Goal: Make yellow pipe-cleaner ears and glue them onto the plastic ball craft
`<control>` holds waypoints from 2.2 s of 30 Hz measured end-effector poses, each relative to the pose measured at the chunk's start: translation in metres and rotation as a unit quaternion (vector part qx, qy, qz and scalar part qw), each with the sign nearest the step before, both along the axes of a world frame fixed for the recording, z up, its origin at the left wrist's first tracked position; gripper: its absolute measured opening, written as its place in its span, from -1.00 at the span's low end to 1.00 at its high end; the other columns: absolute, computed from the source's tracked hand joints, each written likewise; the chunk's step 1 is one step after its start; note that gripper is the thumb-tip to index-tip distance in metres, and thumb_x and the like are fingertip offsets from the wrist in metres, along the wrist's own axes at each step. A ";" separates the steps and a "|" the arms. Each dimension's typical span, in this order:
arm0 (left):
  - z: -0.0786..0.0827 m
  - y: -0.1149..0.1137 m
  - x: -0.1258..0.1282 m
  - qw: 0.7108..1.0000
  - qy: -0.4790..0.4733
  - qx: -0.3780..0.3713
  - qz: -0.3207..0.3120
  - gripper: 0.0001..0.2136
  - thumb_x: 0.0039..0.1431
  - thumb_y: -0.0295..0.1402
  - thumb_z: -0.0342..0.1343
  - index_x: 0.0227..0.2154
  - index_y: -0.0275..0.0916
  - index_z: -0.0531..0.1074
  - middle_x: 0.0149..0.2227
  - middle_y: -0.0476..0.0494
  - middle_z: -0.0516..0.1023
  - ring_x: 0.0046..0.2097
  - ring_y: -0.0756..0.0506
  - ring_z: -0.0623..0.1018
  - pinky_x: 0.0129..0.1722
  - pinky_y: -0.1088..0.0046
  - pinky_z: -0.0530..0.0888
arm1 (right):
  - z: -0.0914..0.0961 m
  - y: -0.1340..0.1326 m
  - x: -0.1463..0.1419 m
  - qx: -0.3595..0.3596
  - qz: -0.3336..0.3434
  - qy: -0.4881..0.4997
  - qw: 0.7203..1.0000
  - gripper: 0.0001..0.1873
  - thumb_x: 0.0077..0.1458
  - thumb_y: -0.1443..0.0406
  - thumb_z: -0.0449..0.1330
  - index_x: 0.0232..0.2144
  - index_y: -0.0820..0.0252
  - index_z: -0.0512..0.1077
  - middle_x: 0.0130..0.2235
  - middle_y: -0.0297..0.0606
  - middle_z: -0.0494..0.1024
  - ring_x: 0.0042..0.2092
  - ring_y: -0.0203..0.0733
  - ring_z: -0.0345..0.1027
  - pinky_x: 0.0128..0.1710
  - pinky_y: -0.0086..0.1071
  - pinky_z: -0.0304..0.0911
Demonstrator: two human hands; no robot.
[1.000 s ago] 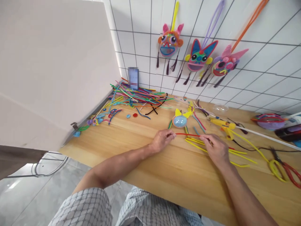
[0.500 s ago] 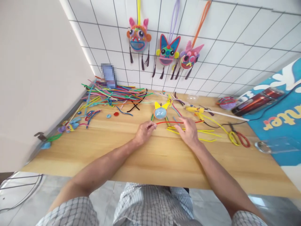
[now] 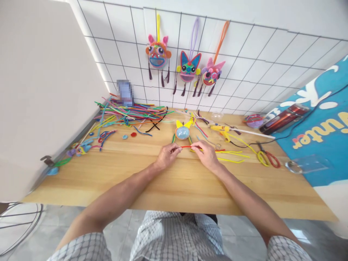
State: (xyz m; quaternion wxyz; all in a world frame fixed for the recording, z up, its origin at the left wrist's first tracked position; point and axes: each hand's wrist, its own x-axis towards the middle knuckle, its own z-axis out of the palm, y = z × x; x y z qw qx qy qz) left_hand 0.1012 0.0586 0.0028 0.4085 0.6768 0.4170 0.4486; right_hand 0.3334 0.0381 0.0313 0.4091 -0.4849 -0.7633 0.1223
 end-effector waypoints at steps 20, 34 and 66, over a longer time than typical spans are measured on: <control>-0.006 0.064 -0.005 0.995 0.030 -0.059 0.073 -0.20 0.05 -0.07 0.48 0.28 -0.29 0.33 0.41 -0.56 0.39 0.43 -0.41 0.42 0.43 -0.04 0.34 | -0.031 0.028 0.013 -0.039 -0.093 0.144 0.984 -0.80 0.36 0.18 0.14 -0.10 0.09 0.52 -0.16 -0.19 0.70 -0.18 -0.05 0.55 -0.07 -0.16 0.48; -0.022 0.091 0.004 0.992 0.079 0.096 -0.007 -0.32 0.02 -0.18 0.52 0.16 -0.20 0.38 0.16 -0.35 0.60 0.20 -0.36 0.63 0.26 -0.04 0.57 | -0.032 0.011 0.002 0.099 0.003 0.060 0.993 -0.82 0.51 0.26 0.10 -0.04 0.03 0.51 -0.15 -0.18 0.67 -0.11 -0.06 0.59 -0.11 -0.19 0.52; -0.019 0.082 0.012 0.950 0.119 0.288 -0.009 -0.15 0.12 -0.27 0.52 0.38 -0.15 0.18 0.29 -0.40 0.46 0.33 -0.35 0.52 0.35 0.01 0.52 | -0.026 0.007 0.000 0.124 -0.006 -0.001 0.992 -0.82 0.42 0.40 0.16 -0.08 0.04 0.52 -0.19 -0.23 0.66 -0.16 -0.12 0.59 -0.20 -0.25 0.52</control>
